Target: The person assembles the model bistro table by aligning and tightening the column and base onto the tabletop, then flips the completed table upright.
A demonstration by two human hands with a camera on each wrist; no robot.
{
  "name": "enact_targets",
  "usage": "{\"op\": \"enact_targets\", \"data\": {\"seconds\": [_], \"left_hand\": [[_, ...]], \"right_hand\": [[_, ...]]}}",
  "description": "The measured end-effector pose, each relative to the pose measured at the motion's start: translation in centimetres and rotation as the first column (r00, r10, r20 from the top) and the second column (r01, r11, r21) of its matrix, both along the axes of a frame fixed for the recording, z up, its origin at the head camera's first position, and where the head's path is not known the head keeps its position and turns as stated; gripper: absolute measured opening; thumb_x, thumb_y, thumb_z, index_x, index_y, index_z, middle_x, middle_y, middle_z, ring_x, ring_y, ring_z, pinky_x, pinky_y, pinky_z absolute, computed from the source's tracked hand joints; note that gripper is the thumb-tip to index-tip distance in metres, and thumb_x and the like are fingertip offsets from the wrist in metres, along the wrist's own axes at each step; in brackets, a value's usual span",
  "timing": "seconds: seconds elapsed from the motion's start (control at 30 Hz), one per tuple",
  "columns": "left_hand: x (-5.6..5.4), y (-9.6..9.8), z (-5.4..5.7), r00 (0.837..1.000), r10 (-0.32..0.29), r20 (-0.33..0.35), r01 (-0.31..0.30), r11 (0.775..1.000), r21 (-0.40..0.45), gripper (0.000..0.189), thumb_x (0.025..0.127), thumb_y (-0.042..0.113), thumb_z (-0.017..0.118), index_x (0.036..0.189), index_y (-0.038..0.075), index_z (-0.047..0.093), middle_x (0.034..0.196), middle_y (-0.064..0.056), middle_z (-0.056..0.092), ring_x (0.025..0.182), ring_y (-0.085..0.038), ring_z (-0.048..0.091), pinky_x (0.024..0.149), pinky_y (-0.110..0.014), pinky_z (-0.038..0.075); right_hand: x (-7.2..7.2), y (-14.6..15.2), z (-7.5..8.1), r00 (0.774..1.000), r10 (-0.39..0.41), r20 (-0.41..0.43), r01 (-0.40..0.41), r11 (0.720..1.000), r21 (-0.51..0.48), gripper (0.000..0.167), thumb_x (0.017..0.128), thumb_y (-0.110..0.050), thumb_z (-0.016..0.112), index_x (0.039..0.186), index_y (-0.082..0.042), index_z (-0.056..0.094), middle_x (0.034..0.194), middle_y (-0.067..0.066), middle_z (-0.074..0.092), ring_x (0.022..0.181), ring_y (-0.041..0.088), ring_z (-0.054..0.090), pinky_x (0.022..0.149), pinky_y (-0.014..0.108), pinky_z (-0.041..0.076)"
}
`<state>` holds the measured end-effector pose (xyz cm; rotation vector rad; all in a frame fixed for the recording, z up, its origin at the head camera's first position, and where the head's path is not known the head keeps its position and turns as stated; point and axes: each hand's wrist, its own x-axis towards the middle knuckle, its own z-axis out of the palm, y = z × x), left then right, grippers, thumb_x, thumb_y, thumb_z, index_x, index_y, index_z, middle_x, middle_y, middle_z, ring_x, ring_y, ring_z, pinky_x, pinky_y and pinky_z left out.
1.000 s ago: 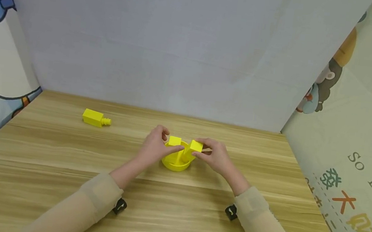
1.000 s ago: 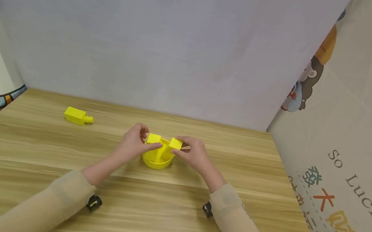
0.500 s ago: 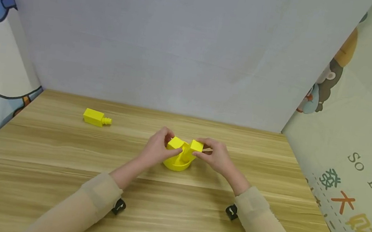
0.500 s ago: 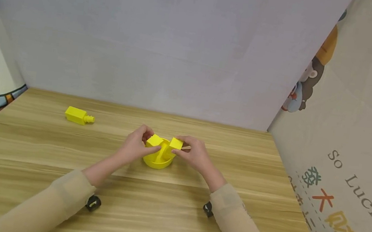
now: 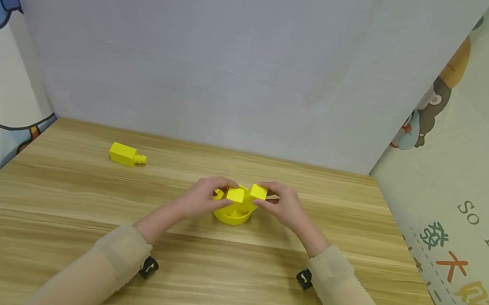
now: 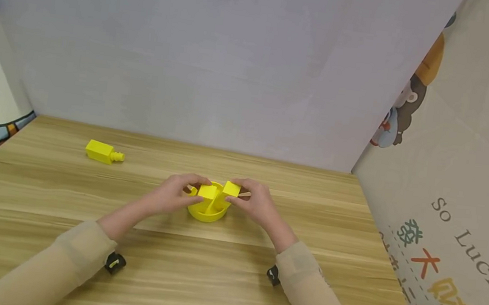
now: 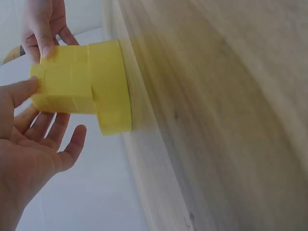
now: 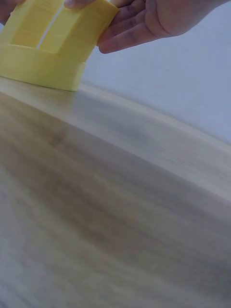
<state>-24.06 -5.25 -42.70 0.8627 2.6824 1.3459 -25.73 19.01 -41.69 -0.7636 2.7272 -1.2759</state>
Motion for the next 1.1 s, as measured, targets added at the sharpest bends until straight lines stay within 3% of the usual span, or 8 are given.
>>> {"op": "enact_targets", "data": {"seconds": [0.13,0.27,0.33,0.43,0.53,0.67,0.83,1.1], "left_hand": [[0.1,-0.2,0.2,0.997,-0.065,0.029,0.066,0.997,-0.037,0.038,0.092,0.01,0.06,0.13,0.008,0.054,0.128,-0.012,0.057,0.115,-0.026,0.054,0.094,-0.047,0.047],[0.4,0.1,0.3,0.998,-0.063,0.03,0.065,0.996,-0.057,0.043,0.092,0.015,0.061,0.133,0.009,0.051,0.135,-0.012,0.052,0.122,-0.029,0.05,0.1,-0.048,0.042],[0.6,0.5,0.4,1.0,-0.015,0.027,0.017,0.998,-0.061,0.049,0.09,0.024,0.065,0.133,0.008,0.05,0.135,-0.011,0.052,0.122,-0.029,0.049,0.1,-0.047,0.042],[0.9,1.5,0.3,0.994,0.107,0.019,-0.105,0.993,-0.056,0.061,0.083,0.041,0.07,0.129,0.005,0.052,0.126,-0.009,0.055,0.113,-0.026,0.052,0.095,-0.042,0.046],[1.1,2.5,0.4,0.971,0.238,-0.004,-0.238,0.97,-0.054,0.061,0.076,0.05,0.073,0.113,0.004,0.055,0.107,-0.007,0.057,0.096,-0.021,0.053,0.081,-0.033,0.05],[1.4,3.3,0.6,0.951,0.306,-0.041,-0.307,0.95,-0.051,0.052,0.075,0.046,0.076,0.097,0.005,0.052,0.09,-0.006,0.053,0.081,-0.02,0.049,0.068,-0.028,0.047],[1.4,3.0,0.4,0.959,0.282,-0.026,-0.283,0.958,-0.038,0.044,0.077,0.035,0.078,0.099,0.005,0.055,0.093,-0.005,0.053,0.081,-0.019,0.049,0.07,-0.028,0.047],[1.0,1.0,0.5,0.994,0.094,-0.05,-0.096,0.994,-0.046,0.037,0.08,0.024,0.076,0.109,0.005,0.065,0.103,-0.004,0.06,0.094,-0.019,0.054,0.087,-0.037,0.048]], "right_hand": [[0.1,0.0,0.0,1.0,-0.003,0.005,0.003,1.0,-0.011,0.045,0.083,-0.013,0.072,0.122,0.005,0.058,0.115,0.019,0.062,0.098,0.03,0.064,0.076,0.024,0.055],[0.0,0.1,-0.1,1.0,0.003,0.013,-0.003,1.0,-0.019,0.046,0.083,-0.013,0.071,0.123,0.005,0.058,0.116,0.021,0.061,0.099,0.032,0.063,0.078,0.026,0.055],[0.0,0.1,-0.2,1.0,0.008,0.012,-0.008,1.0,-0.019,0.046,0.083,-0.013,0.071,0.123,0.005,0.057,0.117,0.021,0.061,0.099,0.032,0.063,0.078,0.026,0.055],[0.0,0.1,-0.1,1.0,0.007,0.01,-0.007,1.0,-0.007,0.046,0.084,-0.013,0.071,0.124,0.004,0.057,0.118,0.02,0.061,0.099,0.031,0.064,0.077,0.025,0.055],[0.0,0.0,-0.1,1.0,0.004,0.01,-0.004,1.0,0.002,0.045,0.083,-0.012,0.071,0.124,0.004,0.058,0.118,0.019,0.061,0.099,0.03,0.064,0.076,0.023,0.054],[0.0,0.0,-0.1,1.0,0.007,0.007,-0.007,1.0,0.003,0.045,0.083,-0.011,0.071,0.123,0.005,0.058,0.117,0.019,0.061,0.099,0.031,0.064,0.076,0.022,0.054],[0.0,-0.2,-0.1,1.0,0.004,0.005,-0.004,1.0,0.003,0.045,0.083,-0.012,0.071,0.123,0.004,0.058,0.117,0.018,0.062,0.098,0.03,0.064,0.076,0.023,0.055],[-0.1,-0.1,-0.4,1.0,0.004,0.0,-0.004,1.0,-0.017,0.045,0.082,-0.012,0.072,0.122,0.004,0.059,0.115,0.019,0.062,0.097,0.03,0.064,0.076,0.024,0.055]]}}
